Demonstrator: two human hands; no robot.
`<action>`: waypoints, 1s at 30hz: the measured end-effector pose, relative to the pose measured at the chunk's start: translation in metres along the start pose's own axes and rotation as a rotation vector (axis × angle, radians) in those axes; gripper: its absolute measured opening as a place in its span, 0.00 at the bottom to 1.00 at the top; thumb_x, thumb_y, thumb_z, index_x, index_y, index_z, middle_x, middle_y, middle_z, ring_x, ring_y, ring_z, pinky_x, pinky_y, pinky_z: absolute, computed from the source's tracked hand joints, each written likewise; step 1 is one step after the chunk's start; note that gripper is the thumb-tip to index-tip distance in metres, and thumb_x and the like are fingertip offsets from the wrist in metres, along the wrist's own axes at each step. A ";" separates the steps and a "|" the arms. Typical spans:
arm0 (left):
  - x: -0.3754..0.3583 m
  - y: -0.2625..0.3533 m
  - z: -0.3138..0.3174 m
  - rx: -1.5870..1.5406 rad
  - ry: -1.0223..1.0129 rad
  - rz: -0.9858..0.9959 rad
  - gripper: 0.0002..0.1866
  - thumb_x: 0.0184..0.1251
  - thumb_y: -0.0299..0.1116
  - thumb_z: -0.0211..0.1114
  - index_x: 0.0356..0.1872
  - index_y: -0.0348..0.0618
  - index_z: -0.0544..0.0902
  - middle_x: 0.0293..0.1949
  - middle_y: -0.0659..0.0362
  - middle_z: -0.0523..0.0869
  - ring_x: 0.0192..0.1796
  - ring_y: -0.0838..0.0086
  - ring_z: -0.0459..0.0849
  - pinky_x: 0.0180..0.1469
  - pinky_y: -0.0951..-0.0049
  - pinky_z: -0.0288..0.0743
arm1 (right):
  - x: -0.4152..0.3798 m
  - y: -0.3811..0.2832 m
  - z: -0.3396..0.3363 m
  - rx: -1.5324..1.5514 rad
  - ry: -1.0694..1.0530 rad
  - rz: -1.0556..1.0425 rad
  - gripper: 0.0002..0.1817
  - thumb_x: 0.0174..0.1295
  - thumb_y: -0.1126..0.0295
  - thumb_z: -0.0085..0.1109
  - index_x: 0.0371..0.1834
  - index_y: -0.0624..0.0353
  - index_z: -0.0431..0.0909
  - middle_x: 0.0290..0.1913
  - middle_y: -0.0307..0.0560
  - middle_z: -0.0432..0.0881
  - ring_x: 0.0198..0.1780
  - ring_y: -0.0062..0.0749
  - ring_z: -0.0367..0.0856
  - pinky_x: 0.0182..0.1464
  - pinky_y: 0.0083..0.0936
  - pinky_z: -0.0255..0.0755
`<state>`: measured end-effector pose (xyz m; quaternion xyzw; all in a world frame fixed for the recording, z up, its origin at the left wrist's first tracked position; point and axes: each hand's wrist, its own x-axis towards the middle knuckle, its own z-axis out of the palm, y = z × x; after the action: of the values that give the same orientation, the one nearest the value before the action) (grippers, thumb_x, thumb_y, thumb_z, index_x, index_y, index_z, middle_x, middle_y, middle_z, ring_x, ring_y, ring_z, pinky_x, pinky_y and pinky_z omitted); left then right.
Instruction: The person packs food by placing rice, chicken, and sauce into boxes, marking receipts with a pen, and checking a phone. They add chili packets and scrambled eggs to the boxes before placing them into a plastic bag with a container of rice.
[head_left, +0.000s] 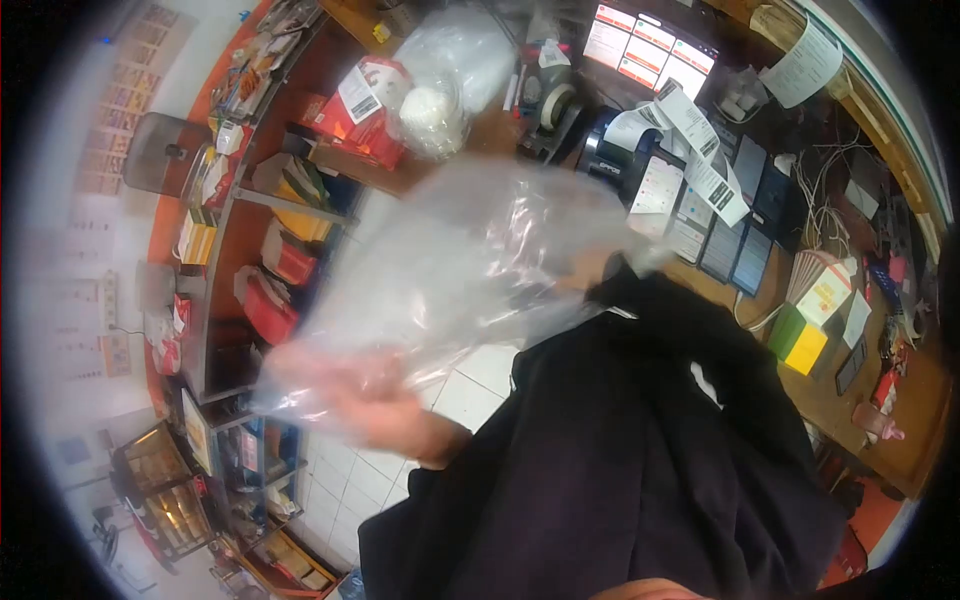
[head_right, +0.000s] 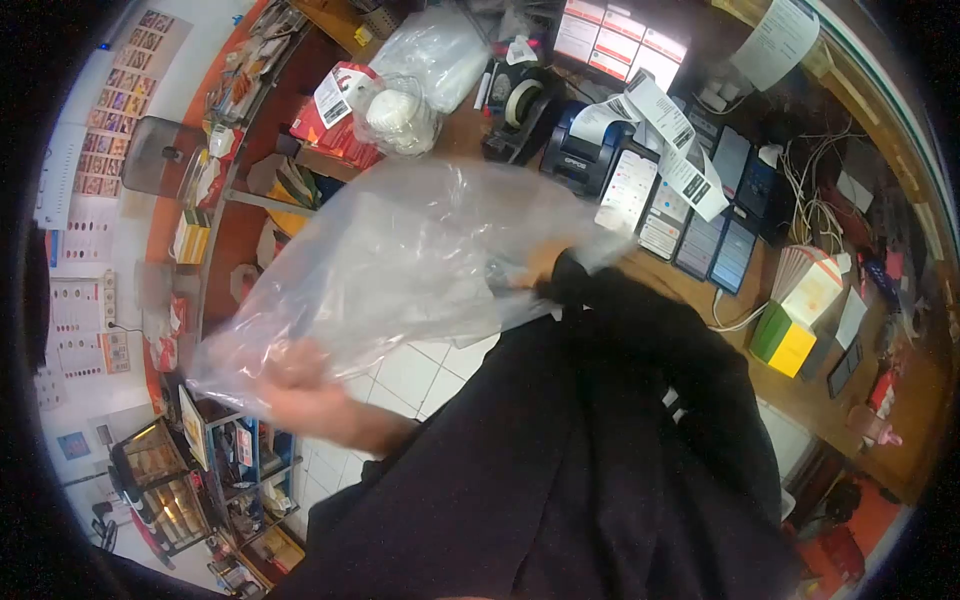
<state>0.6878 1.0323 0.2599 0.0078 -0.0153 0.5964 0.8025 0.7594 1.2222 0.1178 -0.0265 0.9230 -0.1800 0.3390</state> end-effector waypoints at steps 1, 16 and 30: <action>-0.008 0.003 0.008 -0.323 -0.273 -0.472 0.27 0.62 0.53 0.33 0.41 0.42 0.73 0.32 0.57 0.76 0.30 0.83 0.72 0.21 0.82 0.63 | 0.014 0.019 0.034 -0.013 0.059 0.026 0.12 0.52 0.62 0.47 0.33 0.58 0.74 0.25 0.46 0.71 0.28 0.38 0.71 0.32 0.29 0.66; -0.078 -0.073 -0.001 -1.583 -2.068 -1.804 0.16 0.53 0.30 0.56 0.42 0.33 0.69 0.34 0.51 0.72 0.39 0.68 0.72 0.42 0.71 0.65 | 0.053 0.000 0.078 -0.049 0.057 -0.186 0.15 0.51 0.59 0.49 0.36 0.57 0.74 0.27 0.50 0.73 0.27 0.39 0.72 0.31 0.29 0.67; -0.091 0.036 -0.262 -2.383 -1.597 0.874 0.32 0.47 0.49 0.58 0.56 0.53 0.64 0.57 0.60 0.64 0.61 0.65 0.57 0.60 0.46 0.37 | 0.023 0.005 0.099 -0.025 0.158 -0.259 0.19 0.49 0.55 0.50 0.38 0.56 0.73 0.29 0.53 0.75 0.26 0.39 0.74 0.29 0.30 0.68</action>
<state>0.6313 0.9637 -0.0056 -0.3231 -0.9024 0.2595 -0.1179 0.8051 1.1917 0.0325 -0.1355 0.9378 -0.2121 0.2390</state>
